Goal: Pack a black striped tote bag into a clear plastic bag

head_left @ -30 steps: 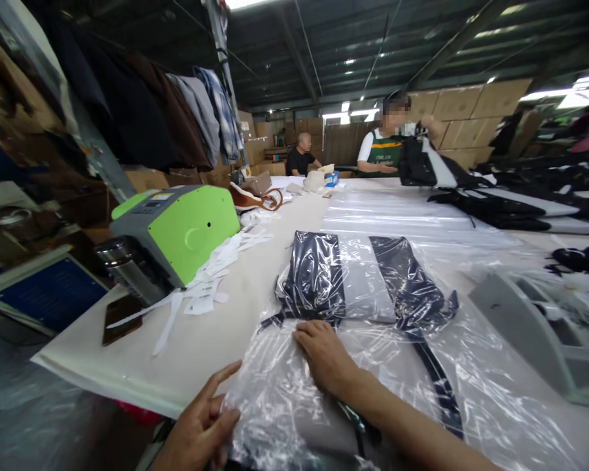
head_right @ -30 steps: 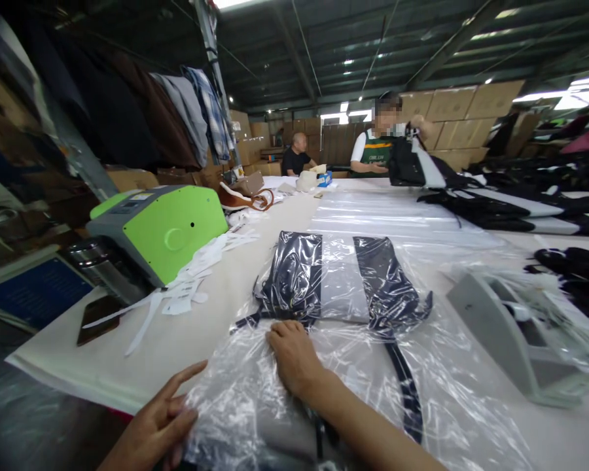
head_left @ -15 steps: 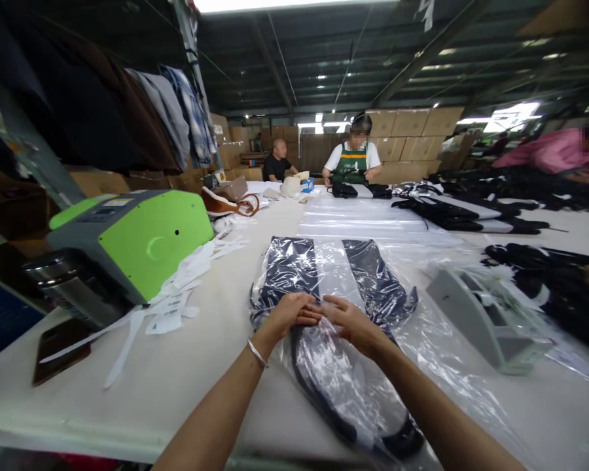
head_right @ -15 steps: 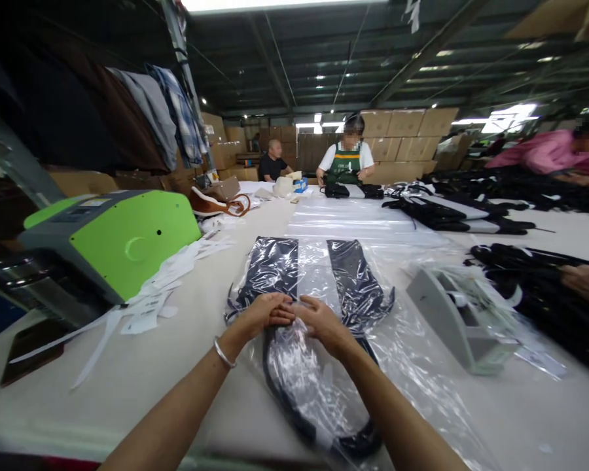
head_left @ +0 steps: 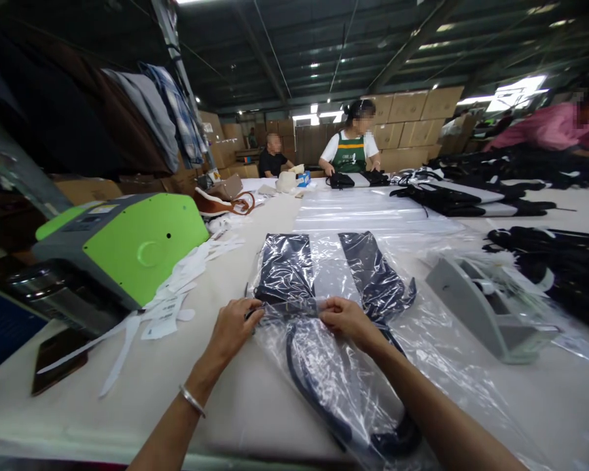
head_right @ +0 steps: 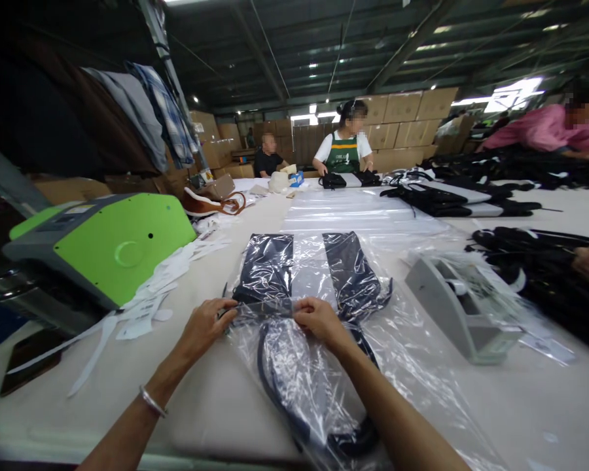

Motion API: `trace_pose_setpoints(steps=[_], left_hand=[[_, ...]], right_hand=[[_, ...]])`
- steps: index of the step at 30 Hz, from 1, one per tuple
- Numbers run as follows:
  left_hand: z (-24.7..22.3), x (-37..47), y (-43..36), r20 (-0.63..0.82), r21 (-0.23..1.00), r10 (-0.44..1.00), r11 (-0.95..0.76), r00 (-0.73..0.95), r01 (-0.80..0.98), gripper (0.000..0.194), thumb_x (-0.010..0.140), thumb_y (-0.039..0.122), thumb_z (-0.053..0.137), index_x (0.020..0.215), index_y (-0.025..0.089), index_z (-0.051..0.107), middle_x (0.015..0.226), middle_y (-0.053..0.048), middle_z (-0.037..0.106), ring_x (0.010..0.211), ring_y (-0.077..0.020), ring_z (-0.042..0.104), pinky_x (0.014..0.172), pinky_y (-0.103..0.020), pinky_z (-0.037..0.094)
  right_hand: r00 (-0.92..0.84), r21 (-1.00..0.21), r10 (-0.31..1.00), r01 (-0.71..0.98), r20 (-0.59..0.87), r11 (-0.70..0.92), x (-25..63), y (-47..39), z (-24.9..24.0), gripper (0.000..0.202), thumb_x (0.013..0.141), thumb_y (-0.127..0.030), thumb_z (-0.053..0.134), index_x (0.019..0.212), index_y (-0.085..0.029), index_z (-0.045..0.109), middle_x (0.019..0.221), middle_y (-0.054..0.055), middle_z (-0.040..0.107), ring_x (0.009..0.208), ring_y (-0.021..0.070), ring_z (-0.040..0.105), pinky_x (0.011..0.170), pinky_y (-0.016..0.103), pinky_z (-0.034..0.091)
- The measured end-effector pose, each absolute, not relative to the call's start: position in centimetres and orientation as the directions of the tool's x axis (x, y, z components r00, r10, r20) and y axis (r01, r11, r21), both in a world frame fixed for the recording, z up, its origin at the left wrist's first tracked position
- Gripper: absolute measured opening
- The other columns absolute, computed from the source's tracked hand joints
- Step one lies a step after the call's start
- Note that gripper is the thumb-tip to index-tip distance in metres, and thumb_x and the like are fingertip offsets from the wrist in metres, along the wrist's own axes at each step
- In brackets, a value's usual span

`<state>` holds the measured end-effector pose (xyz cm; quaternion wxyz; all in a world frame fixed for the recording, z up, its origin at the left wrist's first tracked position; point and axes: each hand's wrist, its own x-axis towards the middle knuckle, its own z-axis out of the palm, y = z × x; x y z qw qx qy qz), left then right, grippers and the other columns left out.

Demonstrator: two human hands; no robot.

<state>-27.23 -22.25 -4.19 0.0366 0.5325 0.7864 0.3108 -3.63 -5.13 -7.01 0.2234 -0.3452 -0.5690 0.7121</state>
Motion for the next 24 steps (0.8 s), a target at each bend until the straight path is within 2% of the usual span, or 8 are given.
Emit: trace_pose_setpoints(steps=[3,5,10,14,17,20,24], left_hand=[[-4.4,-27.9,-22.4,0.248,0.473,0.877,0.262,-0.412,0.841,0.026,0.091,0.044,0.055,0.09,0.024,0.072,0.098,-0.006,0.074,0.101,-0.0278,0.062,0.096,-0.043,0.042],[-4.2,-27.8,-21.8,0.248,0.48,0.891,0.228,-0.38,0.847,0.028,0.091,0.044,0.053,0.082,0.023,0.07,0.091,-0.005,0.073,0.093,-0.0252,0.063,0.092,-0.039,0.043],[-3.7,-28.0,-20.6,0.216,0.575,0.917,0.157,-0.334,0.803,0.024,0.088,0.042,0.058,0.083,0.023,0.072,0.084,-0.002,0.073,0.079,-0.0199,0.064,0.08,-0.032,0.045],[-4.5,-29.3,-20.8,0.182,0.615,0.894,0.221,-0.409,0.757,0.026,0.083,0.047,0.063,0.082,0.023,0.073,0.074,-0.001,0.071,0.072,-0.0193,0.063,0.072,-0.03,0.044],[-4.9,-29.9,-21.0,0.154,0.667,0.884,0.236,-0.441,0.707,0.029,0.082,0.05,0.063,0.077,0.022,0.07,0.073,0.0,0.07,0.071,-0.0188,0.063,0.069,-0.029,0.044],[-5.0,-29.7,-20.9,0.157,0.669,0.881,0.238,-0.447,0.704,0.028,0.081,0.049,0.064,0.074,0.022,0.07,0.072,0.0,0.07,0.07,-0.0184,0.062,0.067,-0.029,0.043],[-4.8,-29.3,-20.7,0.171,0.665,0.879,0.23,-0.445,0.71,0.026,0.08,0.047,0.064,0.073,0.022,0.07,0.071,-0.001,0.07,0.07,-0.0186,0.061,0.068,-0.03,0.043]], right_hand=[[-0.653,-0.949,0.701,0.094,-0.286,-0.3,-4.0,-5.0,-5.1,0.033,0.066,-0.03,0.082,0.089,-0.016,0.063,0.079,0.001,0.069,0.064,0.0134,0.066,0.054,0.023,0.052],[-0.631,-0.946,0.714,0.112,-0.305,-0.304,-4.4,-4.8,-4.0,0.031,0.071,-0.035,0.08,0.09,-0.017,0.063,0.082,0.002,0.069,0.068,0.0153,0.068,0.056,0.026,0.057],[-0.613,-0.965,0.746,0.158,-0.26,-0.207,-4.7,-3.9,-3.8,0.017,0.075,-0.028,0.073,0.075,-0.017,0.061,0.064,-0.002,0.063,0.055,0.0112,0.061,0.048,0.021,0.051],[-0.633,-0.972,0.737,0.166,-0.236,-0.169,-3.6,-3.2,-4.7,0.016,0.073,-0.027,0.074,0.074,-0.016,0.064,0.06,-0.003,0.063,0.054,0.0104,0.06,0.054,0.023,0.056],[-0.671,-0.972,0.703,0.149,-0.235,-0.183,-3.0,-3.0,-4.6,0.023,0.077,-0.036,0.075,0.082,-0.015,0.066,0.07,0.0,0.067,0.06,0.011,0.064,0.058,0.024,0.058],[-0.692,-0.963,0.669,0.19,-0.27,-0.191,-3.1,-2.8,-4.1,0.033,0.081,-0.043,0.074,0.095,-0.014,0.067,0.08,0.004,0.069,0.064,0.0128,0.066,0.057,0.025,0.058],[-0.693,-0.962,0.667,0.203,-0.273,-0.183,-3.8,-2.7,-3.7,0.049,0.078,-0.039,0.079,0.117,-0.014,0.062,0.075,0.003,0.068,0.06,0.0138,0.065,0.052,0.025,0.057]])
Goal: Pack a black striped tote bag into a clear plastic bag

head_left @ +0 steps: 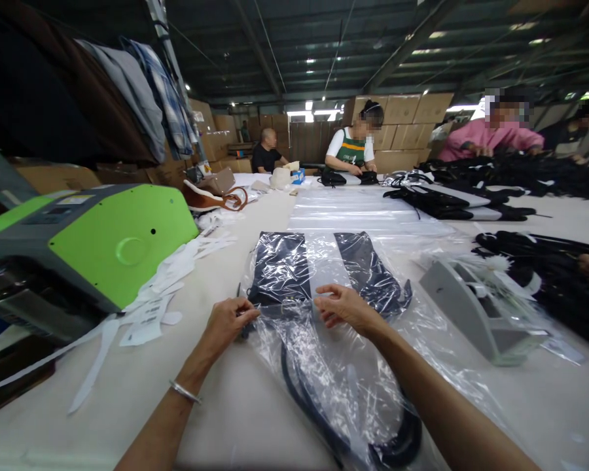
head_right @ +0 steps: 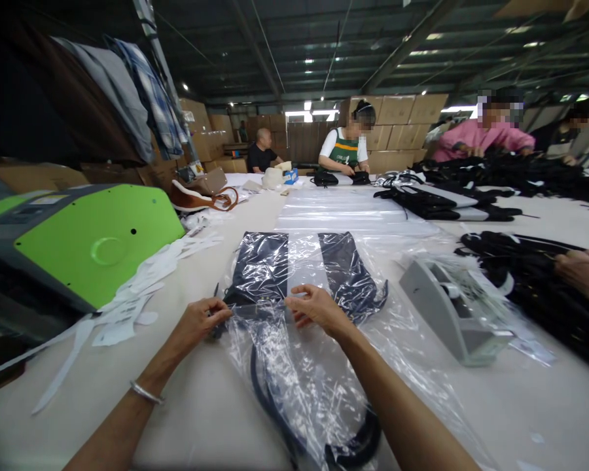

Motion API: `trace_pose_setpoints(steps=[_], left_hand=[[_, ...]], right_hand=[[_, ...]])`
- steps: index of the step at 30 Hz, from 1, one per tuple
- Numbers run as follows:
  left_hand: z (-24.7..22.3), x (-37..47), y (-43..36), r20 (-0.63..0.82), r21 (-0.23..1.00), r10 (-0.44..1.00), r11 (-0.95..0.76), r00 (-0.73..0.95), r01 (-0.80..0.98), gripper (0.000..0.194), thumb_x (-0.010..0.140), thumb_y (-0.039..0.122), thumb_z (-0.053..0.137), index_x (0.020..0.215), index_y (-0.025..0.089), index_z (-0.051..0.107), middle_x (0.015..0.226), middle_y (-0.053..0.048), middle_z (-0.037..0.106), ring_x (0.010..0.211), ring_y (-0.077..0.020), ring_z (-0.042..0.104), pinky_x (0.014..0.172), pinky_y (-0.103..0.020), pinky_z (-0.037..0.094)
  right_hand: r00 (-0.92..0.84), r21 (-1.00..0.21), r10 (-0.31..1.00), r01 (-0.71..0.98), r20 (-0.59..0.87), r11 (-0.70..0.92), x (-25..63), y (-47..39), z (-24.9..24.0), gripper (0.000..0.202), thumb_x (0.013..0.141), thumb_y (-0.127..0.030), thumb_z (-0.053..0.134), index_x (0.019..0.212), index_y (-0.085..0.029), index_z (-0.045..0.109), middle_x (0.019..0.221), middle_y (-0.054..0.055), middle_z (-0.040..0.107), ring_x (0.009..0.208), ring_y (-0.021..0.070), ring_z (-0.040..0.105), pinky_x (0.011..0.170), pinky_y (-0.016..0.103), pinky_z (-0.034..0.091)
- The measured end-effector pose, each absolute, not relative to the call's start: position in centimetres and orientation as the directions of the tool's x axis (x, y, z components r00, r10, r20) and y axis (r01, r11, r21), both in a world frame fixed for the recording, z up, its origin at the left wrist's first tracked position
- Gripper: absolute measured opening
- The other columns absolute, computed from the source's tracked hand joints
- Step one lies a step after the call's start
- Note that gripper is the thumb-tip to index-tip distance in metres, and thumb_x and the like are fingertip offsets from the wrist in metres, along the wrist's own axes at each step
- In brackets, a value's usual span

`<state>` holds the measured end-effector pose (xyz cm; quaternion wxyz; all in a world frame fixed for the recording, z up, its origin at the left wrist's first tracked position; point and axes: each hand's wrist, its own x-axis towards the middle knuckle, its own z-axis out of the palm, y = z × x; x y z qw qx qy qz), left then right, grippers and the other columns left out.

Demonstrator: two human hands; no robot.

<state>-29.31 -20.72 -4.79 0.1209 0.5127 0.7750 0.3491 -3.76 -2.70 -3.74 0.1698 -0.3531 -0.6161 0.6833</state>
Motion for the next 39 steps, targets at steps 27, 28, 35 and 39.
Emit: trace_pose_setpoints(steps=[27,28,35,39], left_hand=[[-7.5,-30.3,-21.1,0.291,0.427,0.765,0.434,-0.575,0.793,0.037,0.085,0.054,0.059,0.066,0.023,0.057,0.075,-0.002,0.063,0.079,-0.0237,0.057,0.081,-0.038,0.036],[-7.5,-30.3,-21.2,0.309,0.44,0.754,0.428,-0.58,0.79,0.036,0.085,0.054,0.06,0.067,0.023,0.057,0.077,-0.002,0.063,0.079,-0.0229,0.058,0.081,-0.037,0.037],[-7.0,-29.8,-20.6,0.391,0.413,0.741,0.39,-0.546,0.823,0.027,0.082,0.045,0.063,0.068,0.023,0.057,0.079,-0.001,0.064,0.081,-0.022,0.06,0.085,-0.036,0.039],[-7.0,-29.9,-20.4,0.354,0.444,0.744,0.399,-0.566,0.803,0.026,0.081,0.046,0.063,0.069,0.023,0.059,0.08,0.0,0.064,0.08,-0.0215,0.061,0.085,-0.036,0.039]], right_hand=[[-0.622,-0.574,0.781,0.62,0.056,0.535,-4.1,-1.4,-5.2,0.014,0.076,-0.024,0.061,0.068,-0.017,0.07,0.069,0.003,0.068,0.063,0.0132,0.055,0.059,0.026,0.029],[-0.619,-0.582,0.784,0.618,0.055,0.529,-4.0,-1.3,-5.3,0.013,0.076,-0.024,0.061,0.068,-0.017,0.07,0.069,0.002,0.068,0.063,0.0131,0.055,0.059,0.026,0.029],[-0.641,-0.691,0.767,0.562,-0.017,0.454,-3.3,-0.5,-4.5,0.04,0.089,-0.049,0.057,0.066,-0.017,0.063,0.059,0.0,0.061,0.057,0.0112,0.053,0.055,0.023,0.032],[-0.669,-0.835,0.732,0.471,-0.129,0.284,-3.2,0.2,-4.4,0.053,0.089,-0.066,0.053,0.07,-0.017,0.061,0.062,0.0,0.061,0.049,0.0097,0.053,0.048,0.022,0.034]])
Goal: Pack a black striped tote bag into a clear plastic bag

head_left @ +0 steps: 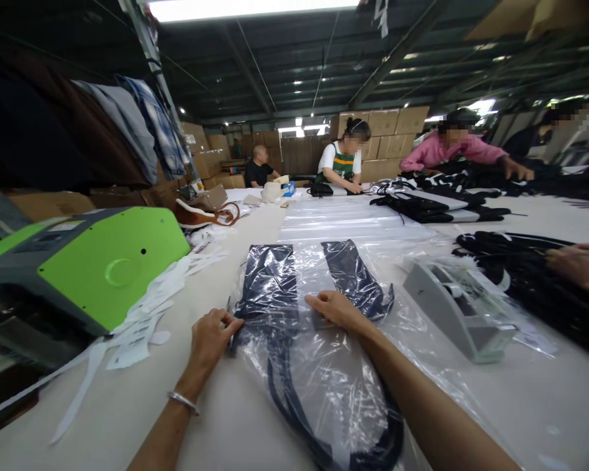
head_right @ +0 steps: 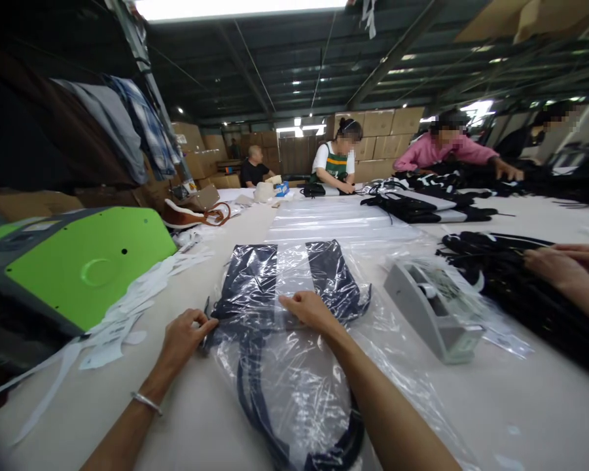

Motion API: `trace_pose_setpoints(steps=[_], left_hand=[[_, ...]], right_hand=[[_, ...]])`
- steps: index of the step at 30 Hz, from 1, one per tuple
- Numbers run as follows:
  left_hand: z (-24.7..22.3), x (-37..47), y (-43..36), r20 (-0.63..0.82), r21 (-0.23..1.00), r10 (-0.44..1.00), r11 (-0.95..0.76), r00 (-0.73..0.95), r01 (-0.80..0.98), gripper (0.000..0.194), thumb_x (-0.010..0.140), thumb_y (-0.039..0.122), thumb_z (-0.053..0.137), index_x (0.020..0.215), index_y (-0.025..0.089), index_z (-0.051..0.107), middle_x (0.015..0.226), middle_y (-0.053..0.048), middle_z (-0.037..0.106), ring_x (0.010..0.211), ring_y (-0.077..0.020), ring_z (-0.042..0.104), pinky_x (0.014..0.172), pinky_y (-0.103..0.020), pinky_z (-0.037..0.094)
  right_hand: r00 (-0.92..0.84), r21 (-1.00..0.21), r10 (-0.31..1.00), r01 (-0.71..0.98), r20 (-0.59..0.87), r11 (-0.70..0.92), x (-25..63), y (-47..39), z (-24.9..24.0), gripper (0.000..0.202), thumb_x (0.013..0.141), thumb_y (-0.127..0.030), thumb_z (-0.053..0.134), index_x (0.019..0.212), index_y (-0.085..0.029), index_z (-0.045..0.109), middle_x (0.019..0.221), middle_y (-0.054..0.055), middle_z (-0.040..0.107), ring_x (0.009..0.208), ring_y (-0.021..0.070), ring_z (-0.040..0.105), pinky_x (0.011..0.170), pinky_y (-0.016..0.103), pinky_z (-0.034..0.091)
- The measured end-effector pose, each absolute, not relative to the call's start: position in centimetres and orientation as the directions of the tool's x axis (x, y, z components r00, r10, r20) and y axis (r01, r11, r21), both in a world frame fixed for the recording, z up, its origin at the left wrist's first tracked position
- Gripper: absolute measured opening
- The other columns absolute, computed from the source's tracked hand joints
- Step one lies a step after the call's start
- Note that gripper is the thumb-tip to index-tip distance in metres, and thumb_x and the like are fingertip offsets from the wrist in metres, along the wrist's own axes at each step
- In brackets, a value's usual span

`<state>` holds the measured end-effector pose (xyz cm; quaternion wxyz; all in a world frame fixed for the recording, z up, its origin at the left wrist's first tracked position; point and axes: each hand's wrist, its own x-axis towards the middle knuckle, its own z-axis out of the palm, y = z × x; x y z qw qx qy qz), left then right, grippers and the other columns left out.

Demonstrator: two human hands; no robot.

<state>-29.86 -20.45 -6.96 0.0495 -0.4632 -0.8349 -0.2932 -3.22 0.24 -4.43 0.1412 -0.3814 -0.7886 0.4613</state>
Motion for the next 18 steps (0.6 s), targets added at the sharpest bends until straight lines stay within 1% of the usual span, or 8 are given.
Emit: trace_pose_setpoints(steps=[3,5,7,10,12,15,18], left_hand=[[-6.9,-30.0,-20.5,0.345,0.445,0.749,0.399,-0.565,0.802,0.029,0.08,0.05,0.063,0.068,0.024,0.059,0.08,0.0,0.064,0.081,-0.0217,0.061,0.084,-0.036,0.039],[-6.8,-30.1,-20.6,0.34,0.448,0.757,0.391,-0.558,0.804,0.03,0.079,0.051,0.062,0.068,0.024,0.059,0.08,0.0,0.064,0.08,-0.0218,0.06,0.083,-0.035,0.04],[-6.8,-30.0,-20.6,0.338,0.454,0.76,0.385,-0.555,0.804,0.031,0.079,0.052,0.062,0.068,0.023,0.059,0.08,0.0,0.064,0.078,-0.0214,0.06,0.083,-0.036,0.04],[-6.8,-30.0,-20.5,0.343,0.454,0.759,0.381,-0.553,0.805,0.032,0.079,0.052,0.062,0.067,0.023,0.059,0.079,0.0,0.065,0.074,-0.0206,0.059,0.083,-0.036,0.041],[-6.9,-30.1,-20.4,0.346,0.452,0.761,0.377,-0.548,0.809,0.032,0.079,0.052,0.063,0.067,0.023,0.059,0.079,0.0,0.065,0.075,-0.0206,0.06,0.083,-0.036,0.042],[-6.8,-30.3,-20.5,0.341,0.449,0.764,0.38,-0.548,0.809,0.029,0.079,0.048,0.067,0.067,0.023,0.059,0.077,0.0,0.065,0.075,-0.0208,0.06,0.082,-0.037,0.043],[-5.9,-29.6,-20.7,0.407,0.406,0.738,0.381,-0.538,0.83,0.024,0.081,0.041,0.07,0.07,0.022,0.061,0.081,-0.002,0.066,0.077,-0.023,0.062,0.081,-0.039,0.045]], right_hand=[[-0.65,-0.895,0.725,0.433,-0.229,0.105,-3.3,0.7,-4.6,0.064,0.091,-0.073,0.04,0.08,-0.015,0.064,0.073,0.004,0.066,0.046,0.009,0.053,0.041,0.022,0.034],[-0.644,-0.901,0.723,0.428,-0.248,0.072,-3.4,0.9,-4.7,0.066,0.092,-0.074,0.037,0.082,-0.015,0.064,0.075,0.004,0.066,0.045,0.009,0.053,0.04,0.022,0.033],[-0.659,-0.877,0.722,0.454,-0.211,0.159,-3.4,0.8,-4.7,0.059,0.089,-0.072,0.047,0.08,-0.015,0.064,0.072,0.003,0.066,0.047,0.0092,0.054,0.042,0.021,0.034],[-0.675,-0.776,0.724,0.528,-0.139,0.344,-3.5,0.5,-4.5,0.046,0.081,-0.063,0.066,0.077,-0.017,0.065,0.065,0.001,0.065,0.051,0.0102,0.056,0.047,0.022,0.033],[-0.657,-0.691,0.745,0.592,-0.114,0.415,-3.8,0.3,-4.2,0.043,0.078,-0.061,0.069,0.077,-0.018,0.067,0.066,0.002,0.067,0.054,0.0116,0.057,0.05,0.023,0.032],[-0.616,-0.558,0.783,0.682,-0.09,0.472,-4.2,-0.1,-3.9,0.039,0.072,-0.058,0.074,0.077,-0.019,0.069,0.075,0.004,0.071,0.064,0.0147,0.061,0.053,0.025,0.029],[-0.605,-0.493,0.792,0.715,-0.083,0.495,-4.4,-0.2,-4.0,0.037,0.068,-0.056,0.077,0.078,-0.02,0.07,0.082,0.005,0.073,0.072,0.0173,0.063,0.055,0.025,0.028]])
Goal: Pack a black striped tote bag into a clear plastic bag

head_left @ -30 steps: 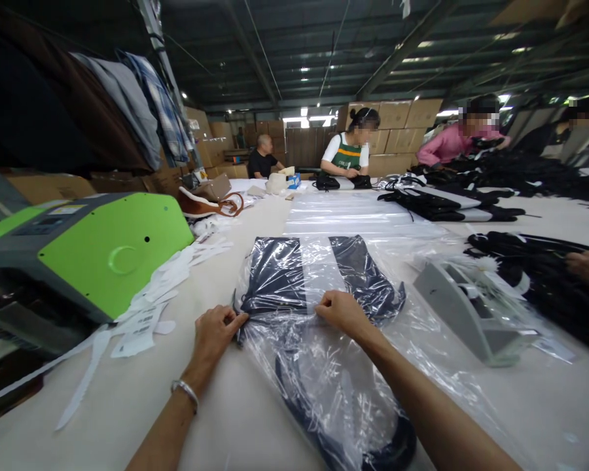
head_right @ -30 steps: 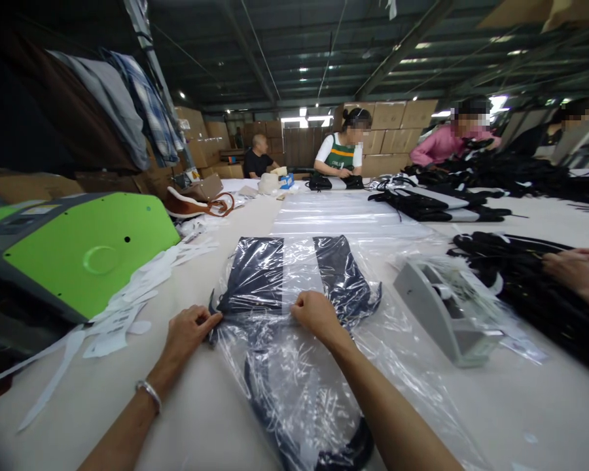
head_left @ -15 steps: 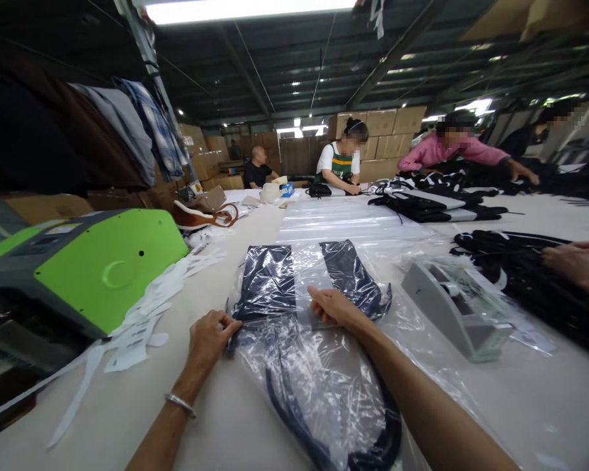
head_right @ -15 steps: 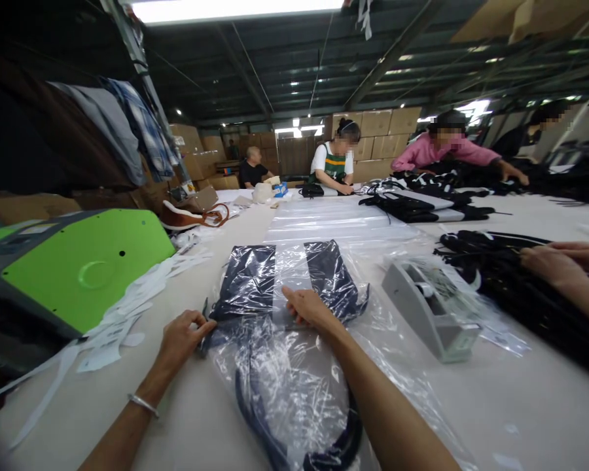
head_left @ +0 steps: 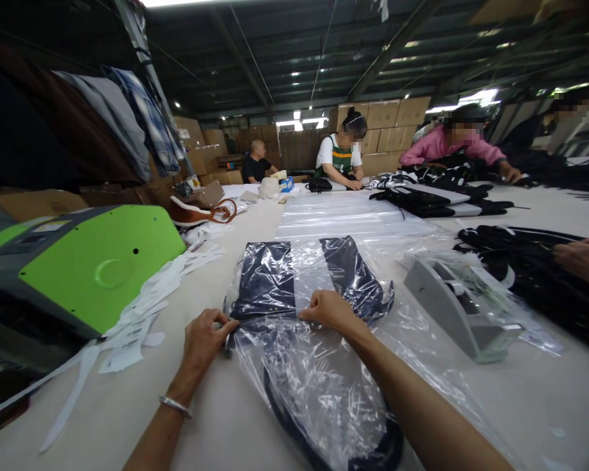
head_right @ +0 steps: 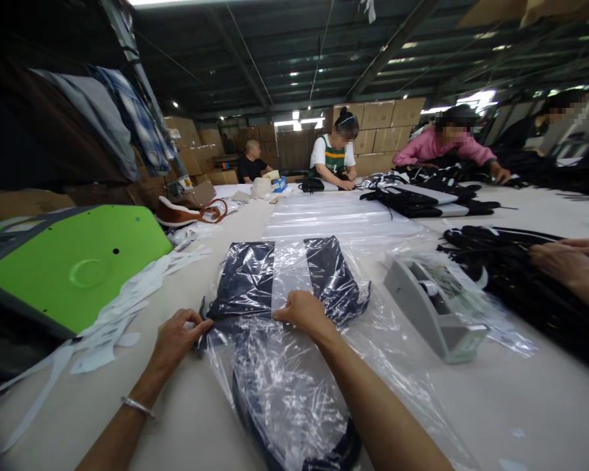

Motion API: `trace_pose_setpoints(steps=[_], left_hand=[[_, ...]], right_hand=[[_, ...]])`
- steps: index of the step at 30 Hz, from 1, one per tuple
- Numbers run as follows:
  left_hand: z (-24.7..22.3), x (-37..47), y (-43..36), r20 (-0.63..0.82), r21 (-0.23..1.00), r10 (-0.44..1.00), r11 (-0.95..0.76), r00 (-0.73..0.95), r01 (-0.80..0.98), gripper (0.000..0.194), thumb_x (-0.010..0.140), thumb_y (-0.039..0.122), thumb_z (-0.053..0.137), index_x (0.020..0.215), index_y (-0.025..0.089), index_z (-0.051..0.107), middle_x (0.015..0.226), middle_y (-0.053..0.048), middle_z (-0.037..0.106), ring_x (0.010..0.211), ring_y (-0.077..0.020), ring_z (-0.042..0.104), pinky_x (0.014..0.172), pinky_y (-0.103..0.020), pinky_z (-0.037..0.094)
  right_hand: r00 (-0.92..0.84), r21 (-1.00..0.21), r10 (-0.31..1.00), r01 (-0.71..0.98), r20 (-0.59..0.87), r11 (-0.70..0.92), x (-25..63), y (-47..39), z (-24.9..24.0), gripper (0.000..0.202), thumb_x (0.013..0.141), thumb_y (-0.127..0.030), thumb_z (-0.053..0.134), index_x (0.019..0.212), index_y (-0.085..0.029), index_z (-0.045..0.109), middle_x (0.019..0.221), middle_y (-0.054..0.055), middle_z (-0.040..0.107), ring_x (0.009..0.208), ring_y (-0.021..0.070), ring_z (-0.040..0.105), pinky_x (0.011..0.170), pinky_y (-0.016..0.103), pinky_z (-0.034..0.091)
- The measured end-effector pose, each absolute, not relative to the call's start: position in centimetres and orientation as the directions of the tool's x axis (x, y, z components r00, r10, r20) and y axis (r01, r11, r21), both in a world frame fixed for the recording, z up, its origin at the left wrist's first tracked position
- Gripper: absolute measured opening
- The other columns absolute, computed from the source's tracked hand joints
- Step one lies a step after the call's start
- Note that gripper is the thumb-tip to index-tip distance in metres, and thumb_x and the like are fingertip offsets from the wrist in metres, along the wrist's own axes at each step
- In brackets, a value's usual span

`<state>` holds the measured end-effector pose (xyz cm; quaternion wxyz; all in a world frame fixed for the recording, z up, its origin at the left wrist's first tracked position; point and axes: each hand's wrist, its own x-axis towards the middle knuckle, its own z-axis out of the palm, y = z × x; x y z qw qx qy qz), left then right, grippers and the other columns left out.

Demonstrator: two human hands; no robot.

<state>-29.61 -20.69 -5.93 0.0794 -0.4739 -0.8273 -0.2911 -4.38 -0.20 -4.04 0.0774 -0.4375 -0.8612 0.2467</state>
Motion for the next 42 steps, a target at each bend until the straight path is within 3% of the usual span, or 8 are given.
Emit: trace_pose_setpoints(steps=[5,7,10,21,27,31,37,42], left_hand=[[-3.6,-23.6,-19.7,0.575,0.277,0.74,0.226,-0.349,0.934,0.012,0.09,0.033,0.068,0.094,0.022,0.065,0.103,-0.005,0.067,0.1,-0.0271,0.06,0.09,-0.045,0.043],[-3.5,-20.5,-18.4,0.544,0.228,0.817,0.073,-0.189,0.971,0.006,0.091,0.025,0.068,0.096,0.024,0.065,0.104,-0.002,0.068,0.102,-0.0231,0.061,0.09,-0.041,0.045],[-4.6,-17.5,-16.6,0.437,0.181,0.898,-0.024,-0.059,0.983,0.02,0.09,0.019,0.069,0.109,0.024,0.064,0.114,-0.002,0.07,0.109,-0.0227,0.063,0.093,-0.041,0.047],[-7.6,-17.5,-16.0,0.385,0.142,0.921,-0.001,-0.054,0.99,0.035,0.092,0.022,0.067,0.127,0.023,0.059,0.135,-0.006,0.064,0.125,-0.0255,0.058,0.105,-0.048,0.043],[-7.7,-17.5,-16.1,0.395,0.145,0.917,-0.003,-0.055,0.989,0.036,0.092,0.02,0.064,0.127,0.025,0.059,0.136,-0.007,0.064,0.125,-0.0256,0.059,0.105,-0.05,0.044],[-7.6,-17.5,-16.2,0.4,0.108,0.915,-0.003,-0.041,0.994,0.035,0.093,0.021,0.06,0.127,0.028,0.059,0.137,-0.006,0.064,0.126,-0.0254,0.059,0.104,-0.049,0.047],[-8.5,-18.0,-16.0,0.464,0.146,0.885,-0.051,-0.023,0.988,0.03,0.096,0.023,0.054,0.124,0.025,0.063,0.132,-0.008,0.067,0.122,-0.0311,0.061,0.1,-0.052,0.046],[-9.9,-18.7,-15.6,0.516,0.081,0.857,-0.068,0.016,0.994,0.03,0.096,0.027,0.053,0.123,0.025,0.064,0.132,-0.007,0.067,0.119,-0.029,0.062,0.098,-0.046,0.043]], right_hand=[[-0.612,-0.492,0.787,0.709,-0.075,0.505,-4.4,-0.1,-4.6,0.039,0.067,-0.058,0.077,0.078,-0.021,0.07,0.081,0.004,0.073,0.071,0.017,0.064,0.054,0.026,0.028],[-0.595,-0.494,0.799,0.722,-0.088,0.484,-4.4,0.0,-4.7,0.04,0.066,-0.058,0.078,0.078,-0.021,0.07,0.079,0.004,0.073,0.069,0.0165,0.064,0.053,0.025,0.028],[-0.585,-0.515,0.805,0.721,-0.095,0.464,-4.5,0.2,-4.8,0.04,0.065,-0.057,0.08,0.078,-0.021,0.069,0.076,0.004,0.072,0.066,0.0162,0.065,0.052,0.025,0.03],[-0.633,-0.702,0.722,0.647,-0.28,0.296,-4.5,1.9,-5.4,0.029,0.074,-0.044,0.077,0.076,-0.019,0.064,0.044,-0.005,0.055,0.038,0.0131,0.055,0.04,0.02,0.034],[-0.608,-0.727,0.757,0.628,-0.237,0.277,-4.3,1.2,-4.6,0.022,0.068,-0.031,0.078,0.068,-0.019,0.061,0.044,-0.004,0.055,0.04,0.0147,0.056,0.043,0.022,0.037],[-0.574,-0.764,0.812,0.568,-0.102,0.306,-1.8,0.5,-2.8,0.01,0.071,-0.021,0.072,0.069,-0.018,0.062,0.05,-0.003,0.058,0.046,0.0138,0.057,0.049,0.023,0.039],[-0.266,-0.811,0.962,0.548,0.066,0.208,12.7,2.9,0.9,0.025,0.086,-0.042,0.056,0.09,-0.019,0.065,0.074,0.006,0.068,0.061,0.0185,0.062,0.053,0.027,0.044],[0.171,-0.769,0.976,0.639,0.136,-0.005,27.0,5.9,1.6,0.03,0.077,-0.044,0.065,0.088,-0.017,0.071,0.087,0.009,0.072,0.079,0.0213,0.063,0.067,0.028,0.045]])
